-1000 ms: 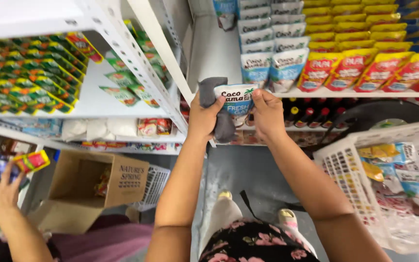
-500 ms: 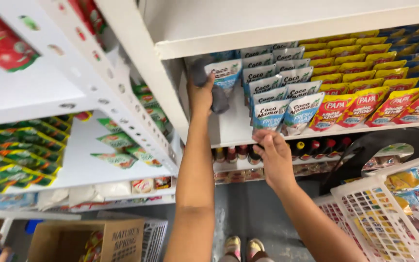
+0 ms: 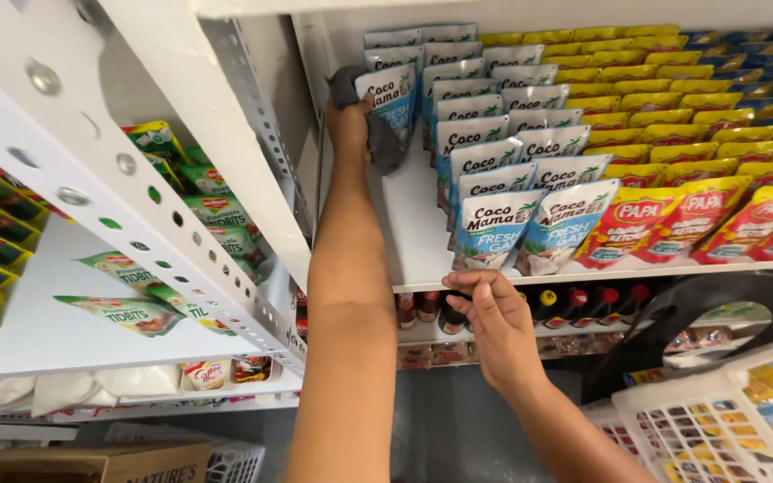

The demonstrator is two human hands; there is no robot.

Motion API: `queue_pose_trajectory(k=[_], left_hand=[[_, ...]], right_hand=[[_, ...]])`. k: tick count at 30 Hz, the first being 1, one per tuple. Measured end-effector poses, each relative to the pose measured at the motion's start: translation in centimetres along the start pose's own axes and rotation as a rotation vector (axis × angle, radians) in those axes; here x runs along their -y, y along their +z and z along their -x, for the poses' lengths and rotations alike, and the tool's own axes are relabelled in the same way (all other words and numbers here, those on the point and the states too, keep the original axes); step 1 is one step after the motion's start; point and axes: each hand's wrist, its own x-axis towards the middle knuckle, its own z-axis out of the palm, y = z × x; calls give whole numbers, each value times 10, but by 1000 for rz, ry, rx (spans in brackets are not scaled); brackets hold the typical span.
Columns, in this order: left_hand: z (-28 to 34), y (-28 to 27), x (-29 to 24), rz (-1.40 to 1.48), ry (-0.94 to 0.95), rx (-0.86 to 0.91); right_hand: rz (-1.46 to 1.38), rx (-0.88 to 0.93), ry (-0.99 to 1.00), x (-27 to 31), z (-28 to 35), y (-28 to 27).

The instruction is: Cleaning and organizing grocery items on store shelves using a cloth.

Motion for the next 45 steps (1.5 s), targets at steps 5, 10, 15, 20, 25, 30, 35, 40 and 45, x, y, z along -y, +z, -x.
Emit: queue_pose_trajectory(k=[5,10,15,20,25,30,35,40,45], left_hand=[[-34,-7,22,41,175,90],[-41,3,15,47,58,162],[-40,-2,16,41,77,166],[-39,2,21,129,86,233],[-42,1,30,138,137,266],[-35,4,25,171,179,242],[-40,-9,33,141,200,186],[-37,-11,16,229,250,-92],[41,-28,-32,-211,345,-252]], right_hand=[[9,54,-38,-16,-5,1],[-33,84,-5,-38,-5,-7],[-15,94,14,-46,-2,-8],[-43,87,14,-42,-5,-4],[-60,72,18,-31,-3,-2],[-25,16,50,-10,1,1],[-39,-19,51,9,12,-1],[-54,-42,39,41,33,-8],[106,-215,84,61,86,-45]])
